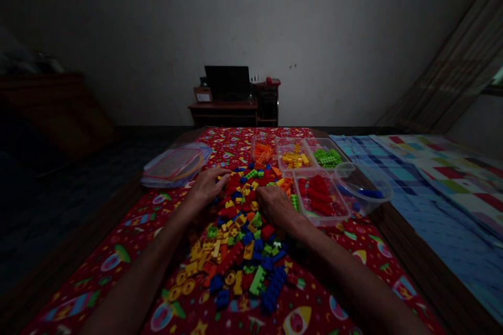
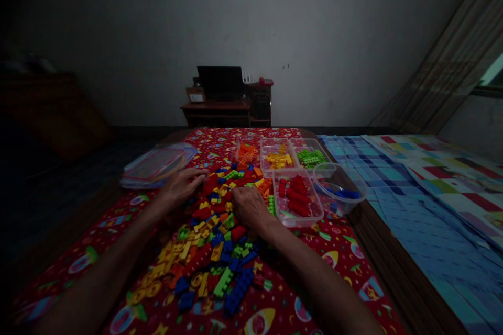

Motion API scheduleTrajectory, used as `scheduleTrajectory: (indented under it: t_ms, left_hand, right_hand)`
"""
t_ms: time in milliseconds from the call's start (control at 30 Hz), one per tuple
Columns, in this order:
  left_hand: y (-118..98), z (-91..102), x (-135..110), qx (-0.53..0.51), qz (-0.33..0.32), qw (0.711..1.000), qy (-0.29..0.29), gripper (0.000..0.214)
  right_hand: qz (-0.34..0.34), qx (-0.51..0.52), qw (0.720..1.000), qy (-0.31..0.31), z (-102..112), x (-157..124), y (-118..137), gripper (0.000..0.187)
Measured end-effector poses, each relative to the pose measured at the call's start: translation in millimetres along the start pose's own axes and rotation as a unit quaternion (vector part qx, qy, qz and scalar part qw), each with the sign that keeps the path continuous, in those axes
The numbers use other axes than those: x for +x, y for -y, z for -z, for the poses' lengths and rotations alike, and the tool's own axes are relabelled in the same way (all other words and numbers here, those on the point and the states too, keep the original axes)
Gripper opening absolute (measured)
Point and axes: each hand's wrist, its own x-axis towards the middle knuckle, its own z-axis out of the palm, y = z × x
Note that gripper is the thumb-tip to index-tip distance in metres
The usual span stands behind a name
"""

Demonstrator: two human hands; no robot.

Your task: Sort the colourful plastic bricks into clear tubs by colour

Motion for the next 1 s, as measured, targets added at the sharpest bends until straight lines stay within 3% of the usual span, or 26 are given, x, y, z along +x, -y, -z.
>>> scheduleTrajectory:
  t_ms: [167, 367, 733, 1000]
  left_hand:
    - [15.0, -5.1, -9.1, 0.000, -0.010, 0.999, 0.046, 0.042]
    - [3.6, -14.5, -11.3, 0.024, -0.021, 0.999, 0.044, 0.044]
    - [-14.1, -1.7, -16.0, -0.036, -0.016, 0.998, 0.056, 0.038]
    - [-16.3, -5.4, -16.8, -0.067, 0.064, 0.994, 0.061, 0.035]
  right_hand:
    - [-0.003, -0.004, 1.000, 0.000, 1.1, -0.4, 0.6, 0.021]
    - [-0.001, -0.011, 1.000, 0.007, 5.9, -1.8, 3.2, 0.020]
    - [0.003, -0.008, 1.000, -0.004, 0.0, -1.5, 0.1, 0.021]
    - [-0.002, -0.012, 1.000, 0.002, 4.9, -1.9, 2.8, 0.021]
